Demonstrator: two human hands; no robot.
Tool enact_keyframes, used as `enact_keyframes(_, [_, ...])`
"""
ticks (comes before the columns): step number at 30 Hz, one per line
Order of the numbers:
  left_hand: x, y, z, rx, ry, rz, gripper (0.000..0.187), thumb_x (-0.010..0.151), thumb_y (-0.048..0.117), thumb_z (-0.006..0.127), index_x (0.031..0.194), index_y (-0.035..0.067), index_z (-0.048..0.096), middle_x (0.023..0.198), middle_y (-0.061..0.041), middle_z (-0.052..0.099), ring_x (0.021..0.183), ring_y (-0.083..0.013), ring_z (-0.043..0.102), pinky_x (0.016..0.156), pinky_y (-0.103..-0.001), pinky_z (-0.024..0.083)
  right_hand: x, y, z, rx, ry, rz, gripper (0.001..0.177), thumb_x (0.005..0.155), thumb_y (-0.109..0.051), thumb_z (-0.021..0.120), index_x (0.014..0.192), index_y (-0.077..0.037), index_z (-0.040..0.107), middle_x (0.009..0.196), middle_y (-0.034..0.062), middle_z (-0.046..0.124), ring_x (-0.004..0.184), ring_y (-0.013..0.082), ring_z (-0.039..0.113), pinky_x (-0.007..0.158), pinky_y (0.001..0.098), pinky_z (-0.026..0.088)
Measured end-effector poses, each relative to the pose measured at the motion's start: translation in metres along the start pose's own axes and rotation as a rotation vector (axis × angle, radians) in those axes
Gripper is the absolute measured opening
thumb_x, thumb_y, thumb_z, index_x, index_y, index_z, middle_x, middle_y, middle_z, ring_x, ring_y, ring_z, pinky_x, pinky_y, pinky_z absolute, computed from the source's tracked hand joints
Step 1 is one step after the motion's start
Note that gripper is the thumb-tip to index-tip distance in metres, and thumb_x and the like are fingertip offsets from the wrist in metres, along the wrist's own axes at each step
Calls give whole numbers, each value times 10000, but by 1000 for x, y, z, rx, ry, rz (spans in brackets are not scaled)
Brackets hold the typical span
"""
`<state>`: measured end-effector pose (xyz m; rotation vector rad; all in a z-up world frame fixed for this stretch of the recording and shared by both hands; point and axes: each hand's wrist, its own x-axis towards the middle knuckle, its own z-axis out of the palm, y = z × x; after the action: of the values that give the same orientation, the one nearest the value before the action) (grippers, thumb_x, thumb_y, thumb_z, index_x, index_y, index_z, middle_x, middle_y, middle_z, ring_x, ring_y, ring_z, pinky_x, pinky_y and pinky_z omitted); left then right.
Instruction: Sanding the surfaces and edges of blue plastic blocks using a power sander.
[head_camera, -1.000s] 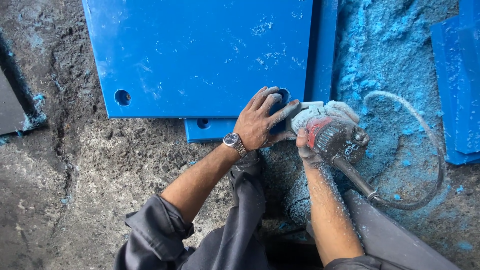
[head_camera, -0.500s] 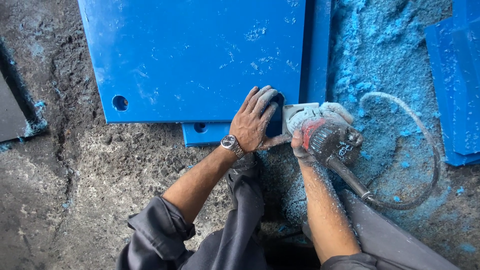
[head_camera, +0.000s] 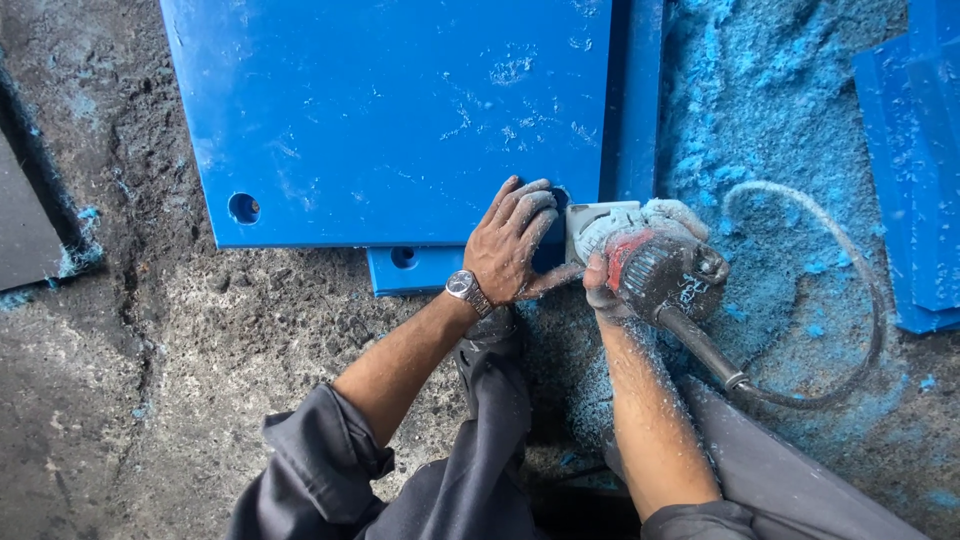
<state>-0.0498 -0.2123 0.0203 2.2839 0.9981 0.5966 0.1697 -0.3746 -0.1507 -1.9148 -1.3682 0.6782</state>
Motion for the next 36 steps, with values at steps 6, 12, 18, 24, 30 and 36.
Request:
enact_keyframes(6, [0,0,2,-2,27,-16,682,798,533,844,1199,18,645,1292,-146,599,1361,-344,518,1244,-562,342,1,5,4,136,23,-30,1058,932,-791,529,1567,14,270,1565,226,382,1502,399,325,1258,572,278])
enact_keyframes(12, [-1,-3,6,-2,13,-18,662,802,498,837,1206,13,638,1294,-153,601,1360,-354,522,1240,-555,347,8,9,9,166,37,-68,966,927,-736,526,1556,-26,344,1540,195,442,1507,374,366,1294,570,287])
enact_keyframes(18, [1,-1,5,1,36,-33,622,825,499,835,1186,32,641,1272,-152,606,1331,-353,544,1224,-554,369,18,-6,8,134,78,-137,896,992,-662,515,1559,8,332,1546,227,443,1497,383,386,1276,550,305])
enact_keyframes(24, [2,0,4,23,59,-24,609,828,503,823,1180,38,648,1253,-145,618,1316,-352,557,1212,-540,392,28,-31,6,140,193,-122,921,957,-663,590,1530,16,345,1452,188,495,1387,364,474,1183,506,403])
enact_keyframes(30, [3,1,3,14,71,-43,597,837,512,822,1166,44,650,1235,-145,622,1275,-349,574,1202,-530,407,39,-34,6,105,306,-211,921,945,-657,613,1514,24,367,1433,185,520,1364,348,503,1161,495,436])
enact_keyframes(36, [4,0,4,4,81,-40,587,832,508,825,1150,46,651,1207,-138,626,1267,-353,580,1192,-532,413,48,-40,8,153,358,-218,865,943,-611,649,1477,27,416,1370,180,566,1313,349,547,1137,498,457])
